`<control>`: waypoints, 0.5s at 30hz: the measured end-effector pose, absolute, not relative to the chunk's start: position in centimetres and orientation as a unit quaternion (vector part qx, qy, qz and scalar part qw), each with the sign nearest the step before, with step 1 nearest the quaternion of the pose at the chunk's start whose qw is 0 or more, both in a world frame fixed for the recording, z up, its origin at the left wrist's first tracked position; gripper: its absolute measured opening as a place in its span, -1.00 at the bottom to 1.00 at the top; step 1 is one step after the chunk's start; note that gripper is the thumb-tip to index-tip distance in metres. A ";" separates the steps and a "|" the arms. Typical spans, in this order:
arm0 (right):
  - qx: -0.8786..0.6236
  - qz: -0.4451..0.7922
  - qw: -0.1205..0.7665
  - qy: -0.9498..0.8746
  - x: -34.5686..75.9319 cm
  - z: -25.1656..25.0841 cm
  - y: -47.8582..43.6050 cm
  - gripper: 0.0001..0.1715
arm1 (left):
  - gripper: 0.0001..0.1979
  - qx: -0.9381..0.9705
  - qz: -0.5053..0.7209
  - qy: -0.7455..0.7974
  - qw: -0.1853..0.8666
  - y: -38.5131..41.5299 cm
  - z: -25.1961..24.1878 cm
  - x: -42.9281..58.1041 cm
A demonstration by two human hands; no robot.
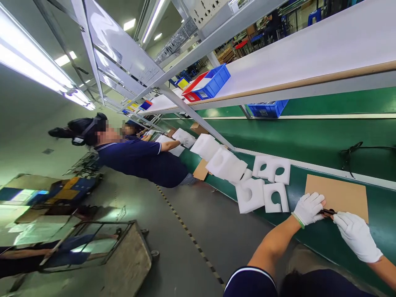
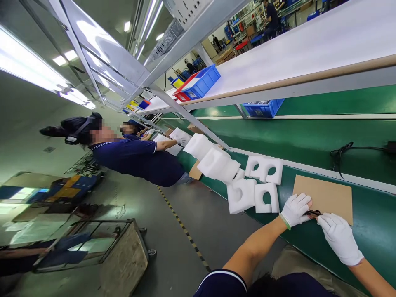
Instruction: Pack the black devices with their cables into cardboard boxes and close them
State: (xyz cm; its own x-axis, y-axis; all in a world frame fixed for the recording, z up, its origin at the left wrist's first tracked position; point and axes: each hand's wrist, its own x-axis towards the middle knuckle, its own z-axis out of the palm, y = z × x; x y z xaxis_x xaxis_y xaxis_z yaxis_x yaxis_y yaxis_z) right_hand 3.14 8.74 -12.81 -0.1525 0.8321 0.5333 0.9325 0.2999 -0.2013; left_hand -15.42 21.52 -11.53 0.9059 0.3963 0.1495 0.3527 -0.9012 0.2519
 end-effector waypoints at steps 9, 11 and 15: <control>-0.615 -0.198 0.191 -0.739 2.7 -13.1 8.0 -0.82 | -0.46 0.964 0.110 0.207 0.123 21.3 -11.5 -15.4; -0.610 -0.204 0.201 -0.738 2.9 -13.4 8.1 -0.85 | -0.46 0.964 0.101 0.214 0.121 21.1 -11.6 -15.4; -0.619 -0.197 0.215 -0.730 3.1 -13.7 9.0 -0.86 | -0.52 0.963 0.097 0.229 0.103 20.8 -11.8 -15.3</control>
